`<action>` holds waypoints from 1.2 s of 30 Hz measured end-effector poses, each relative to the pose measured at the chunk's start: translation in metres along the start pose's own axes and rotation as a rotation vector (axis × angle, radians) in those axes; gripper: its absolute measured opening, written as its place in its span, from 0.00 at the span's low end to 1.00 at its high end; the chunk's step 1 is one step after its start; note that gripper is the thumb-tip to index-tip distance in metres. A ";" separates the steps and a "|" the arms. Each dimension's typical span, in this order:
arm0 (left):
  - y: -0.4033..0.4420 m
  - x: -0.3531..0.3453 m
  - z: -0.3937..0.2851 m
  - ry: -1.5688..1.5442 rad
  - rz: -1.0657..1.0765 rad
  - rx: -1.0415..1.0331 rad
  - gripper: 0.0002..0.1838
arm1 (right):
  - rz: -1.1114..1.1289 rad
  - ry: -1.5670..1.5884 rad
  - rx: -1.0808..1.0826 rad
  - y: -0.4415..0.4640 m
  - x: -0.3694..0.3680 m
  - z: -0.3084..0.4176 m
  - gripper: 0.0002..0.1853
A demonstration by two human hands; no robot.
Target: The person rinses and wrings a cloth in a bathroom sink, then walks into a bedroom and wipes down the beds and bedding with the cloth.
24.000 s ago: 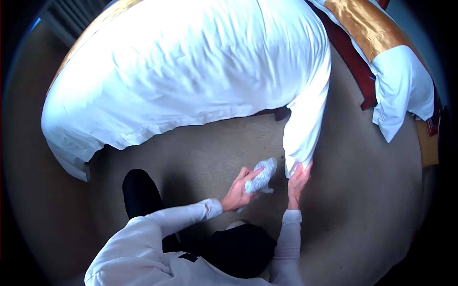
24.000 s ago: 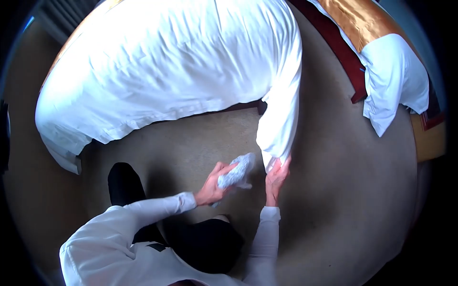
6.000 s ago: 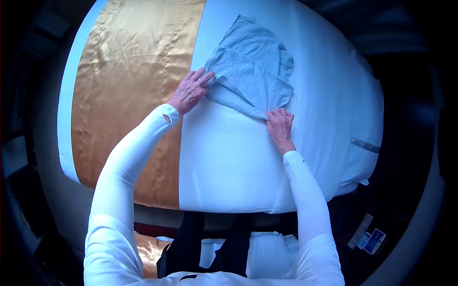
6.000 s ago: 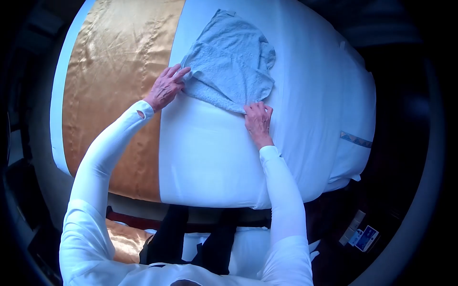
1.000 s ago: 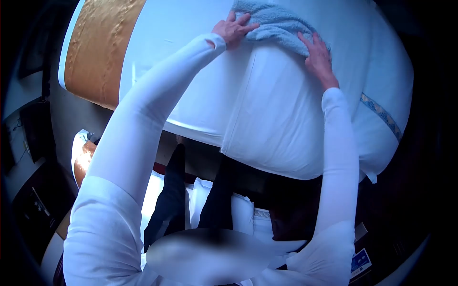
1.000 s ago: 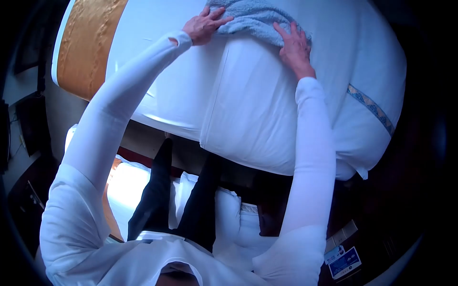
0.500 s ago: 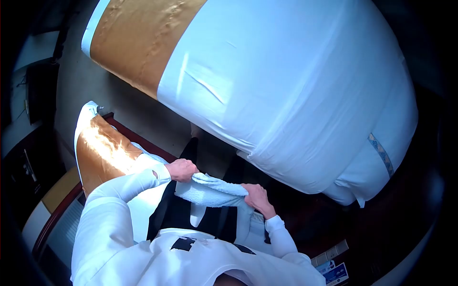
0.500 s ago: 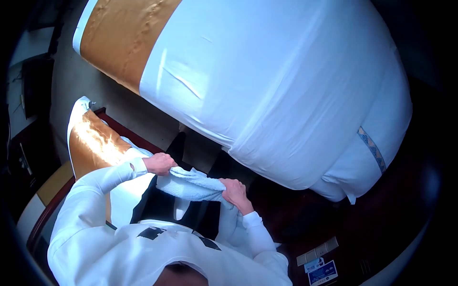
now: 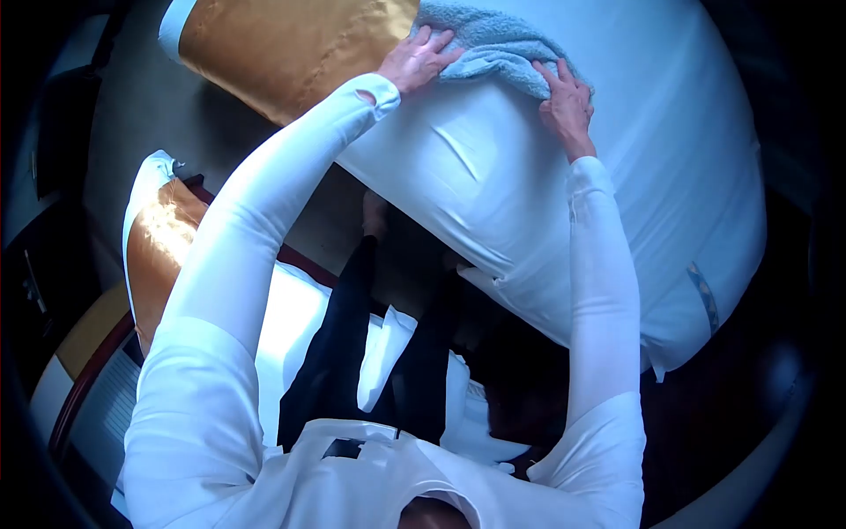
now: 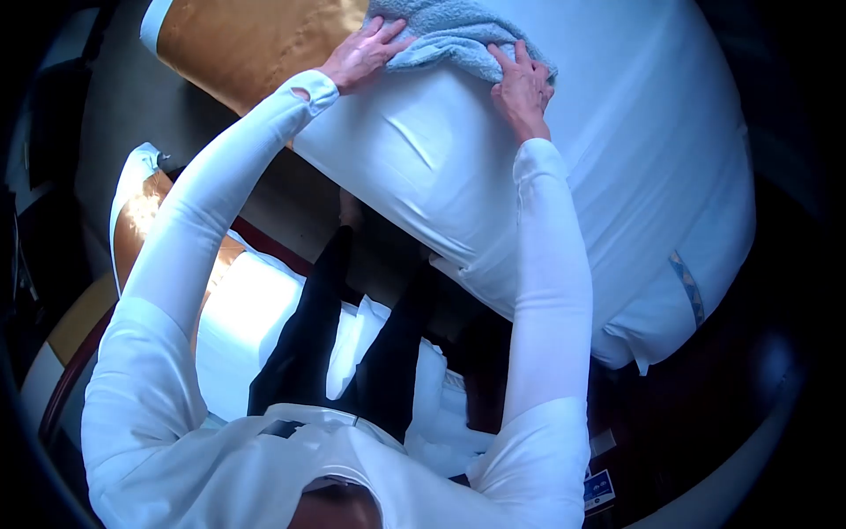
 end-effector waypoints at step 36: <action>-0.354 -0.037 -0.099 -0.390 1.236 -0.026 0.23 | 0.663 0.544 -0.504 -0.422 -0.182 0.129 0.20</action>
Point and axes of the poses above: each hand's wrist, its own y-axis towards the middle knuckle, its own x-axis out of the back of the hand, z = x × y, the point moved 6 cm from there along y, towards the middle knuckle, and after that the axes turned 6 degrees about y, right-handed, at the moved point
